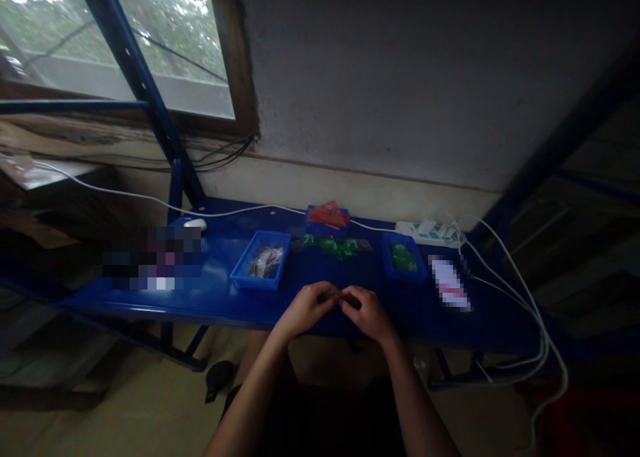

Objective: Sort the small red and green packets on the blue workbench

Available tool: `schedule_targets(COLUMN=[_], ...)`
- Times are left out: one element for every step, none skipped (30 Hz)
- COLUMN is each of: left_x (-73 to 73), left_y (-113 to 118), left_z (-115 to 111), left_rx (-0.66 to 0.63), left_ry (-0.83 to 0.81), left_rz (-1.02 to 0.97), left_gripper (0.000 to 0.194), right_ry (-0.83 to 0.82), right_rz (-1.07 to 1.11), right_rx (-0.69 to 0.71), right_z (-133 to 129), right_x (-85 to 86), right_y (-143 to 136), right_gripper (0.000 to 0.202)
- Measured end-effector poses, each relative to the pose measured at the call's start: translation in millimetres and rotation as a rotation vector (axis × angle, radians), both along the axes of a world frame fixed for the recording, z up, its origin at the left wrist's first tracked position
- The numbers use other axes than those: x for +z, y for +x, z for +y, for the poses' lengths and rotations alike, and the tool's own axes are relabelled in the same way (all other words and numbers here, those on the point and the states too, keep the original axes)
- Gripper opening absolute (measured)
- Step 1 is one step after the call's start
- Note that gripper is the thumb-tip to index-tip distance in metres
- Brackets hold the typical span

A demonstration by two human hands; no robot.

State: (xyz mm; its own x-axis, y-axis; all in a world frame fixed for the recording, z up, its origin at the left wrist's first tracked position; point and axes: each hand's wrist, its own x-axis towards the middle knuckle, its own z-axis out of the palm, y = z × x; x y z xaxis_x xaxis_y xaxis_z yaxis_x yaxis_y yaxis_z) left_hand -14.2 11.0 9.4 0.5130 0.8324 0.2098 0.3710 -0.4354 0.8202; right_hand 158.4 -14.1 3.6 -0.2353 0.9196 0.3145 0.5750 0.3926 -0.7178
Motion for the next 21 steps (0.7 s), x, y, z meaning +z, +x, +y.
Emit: schedule_targets(left_x=[-0.7,-1.1,-1.2,-1.1,-0.8,-0.4,0.0,0.4,0.7,0.8,0.8,0.6,0.5,0.3,0.3,0.3,0.5,0.7,0.9,1.1,1.2], left_y=[0.1,0.2,0.3,0.3,0.4,0.4,0.5,0.7,0.9,1.1,1.4,1.6,1.9,2.1,2.2,2.3,2.4,2.5,2.5,2.6,2.7], left_z=[0.1,0.2,0.1,0.1,-0.1,-0.3,-0.5,-0.6,-0.8,-0.9,-0.9,-0.9,-0.8,-0.7,-0.6,-0.5,-0.5,-0.5,-0.5,-0.5,-0.6], left_rx=[0.006,0.011,0.016,0.022,0.024,0.025,0.025,0.025,0.026,0.026,0.028,0.033,0.038,0.042,0.044,0.045,0.045,0.042,0.042,0.044,0.046], left_ry=[0.003,0.006,0.008,0.01,0.01,0.009,0.009,0.008,0.007,0.006,0.006,0.007,0.008,0.01,0.012,0.013,0.016,0.019,0.022,0.025,0.027], left_rz=[-0.002,-0.002,-0.004,-0.008,-0.013,-0.016,-0.019,-0.018,-0.017,-0.014,-0.012,-0.01,-0.007,-0.005,-0.005,-0.009,-0.015,-0.02,-0.025,-0.027,-0.026], left_gripper=[0.02,0.021,0.021,0.022,0.023,0.023,0.023,0.023,0.023,0.023,0.023,0.024,0.024,0.024,0.024,0.024,0.023,0.022,0.021,0.021,0.021], right_ry=[0.001,0.002,0.002,0.001,0.0,0.0,0.0,0.0,0.0,0.0,0.003,0.009,0.018,0.028,0.036,0.041,0.043,0.043,0.042,0.044,0.048], right_rz=[0.014,0.025,0.032,0.033,0.026,0.013,-0.004,-0.021,-0.037,-0.052,-0.067,-0.084,-0.1,-0.115,-0.129,-0.14,-0.147,-0.15,-0.152,-0.154,-0.156], right_rx=[0.0,-0.002,-0.004,-0.006,-0.009,-0.014,-0.02,-0.026,-0.031,-0.035,-0.037,-0.038,-0.038,-0.036,-0.033,-0.029,-0.025,-0.021,-0.02,-0.022,-0.026], right_z=[0.3,0.7,1.1,1.4,1.7,1.8,1.8,1.8,1.6,1.3,1.0,0.8,0.5,0.4,0.3,0.2,0.2,0.1,0.0,-0.1,-0.2], right_x=[-0.2,-0.4,-0.5,-0.7,-0.7,-0.6,-0.4,-0.2,0.0,0.0,-0.2,-0.7,-1.4,-2.3,-3.2,-4.1,-4.9,-5.6,-6.1,-6.4,-6.5], right_y=[-0.3,-0.5,-0.8,-1.0,-1.2,-1.4,-1.6,-1.7,-1.7,-1.7,-1.6,-1.5,-1.3,-1.1,-0.9,-0.7,-0.6,-0.6,-0.7,-0.9,-1.1], right_gripper=[0.009,0.008,0.008,0.007,0.007,0.007,0.007,0.008,0.009,0.009,0.01,0.01,0.01,0.011,0.011,0.011,0.012,0.012,0.013,0.014,0.014])
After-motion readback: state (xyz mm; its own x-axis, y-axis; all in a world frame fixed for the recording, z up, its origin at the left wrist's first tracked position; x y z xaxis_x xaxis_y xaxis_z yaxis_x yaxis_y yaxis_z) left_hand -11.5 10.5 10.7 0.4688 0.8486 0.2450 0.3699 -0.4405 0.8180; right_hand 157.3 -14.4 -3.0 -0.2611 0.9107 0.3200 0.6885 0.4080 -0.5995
